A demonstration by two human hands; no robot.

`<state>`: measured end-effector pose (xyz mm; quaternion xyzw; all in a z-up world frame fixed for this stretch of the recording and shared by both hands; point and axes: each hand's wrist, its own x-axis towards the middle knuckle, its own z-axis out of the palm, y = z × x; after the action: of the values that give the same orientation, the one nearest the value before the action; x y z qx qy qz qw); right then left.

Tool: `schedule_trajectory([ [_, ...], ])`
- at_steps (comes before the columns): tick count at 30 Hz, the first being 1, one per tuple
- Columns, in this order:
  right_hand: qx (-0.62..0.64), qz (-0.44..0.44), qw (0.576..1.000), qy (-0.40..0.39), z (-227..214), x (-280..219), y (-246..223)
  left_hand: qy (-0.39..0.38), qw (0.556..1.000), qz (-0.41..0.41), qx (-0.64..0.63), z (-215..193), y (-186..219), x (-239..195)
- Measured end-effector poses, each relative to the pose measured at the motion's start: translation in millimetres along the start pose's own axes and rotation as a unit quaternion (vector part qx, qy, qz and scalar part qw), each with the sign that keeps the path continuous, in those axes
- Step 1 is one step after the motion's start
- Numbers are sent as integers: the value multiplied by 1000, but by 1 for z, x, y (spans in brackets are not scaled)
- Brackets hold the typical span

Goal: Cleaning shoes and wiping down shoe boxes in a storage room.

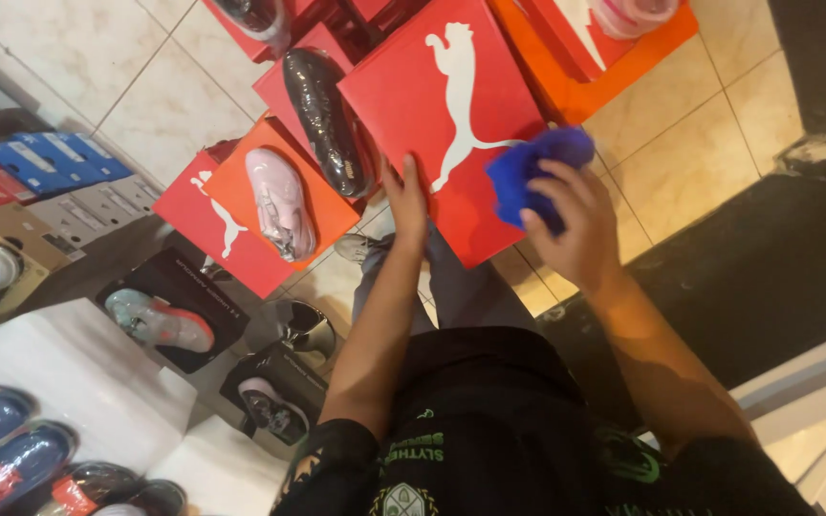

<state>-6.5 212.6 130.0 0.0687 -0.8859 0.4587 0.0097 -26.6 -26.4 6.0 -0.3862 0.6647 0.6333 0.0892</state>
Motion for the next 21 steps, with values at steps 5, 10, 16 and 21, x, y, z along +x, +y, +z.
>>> schedule_trajectory([
  [5, -191, -111, 975, -15, 71, 37, 28, -1, 999, 35, 38, -1, -4, 32],
  [10, -199, -63, 965, -160, 122, 19, 10, -12, 1000, -13, 2, -16, -59, 66],
  [16, -229, -101, 952, -176, 101, 4, 86, -25, 996, 84, -19, -14, 17, 30],
  [21, -263, -39, 955, -133, 130, 68, 73, -59, 992, 7, -112, -19, 25, 30],
])
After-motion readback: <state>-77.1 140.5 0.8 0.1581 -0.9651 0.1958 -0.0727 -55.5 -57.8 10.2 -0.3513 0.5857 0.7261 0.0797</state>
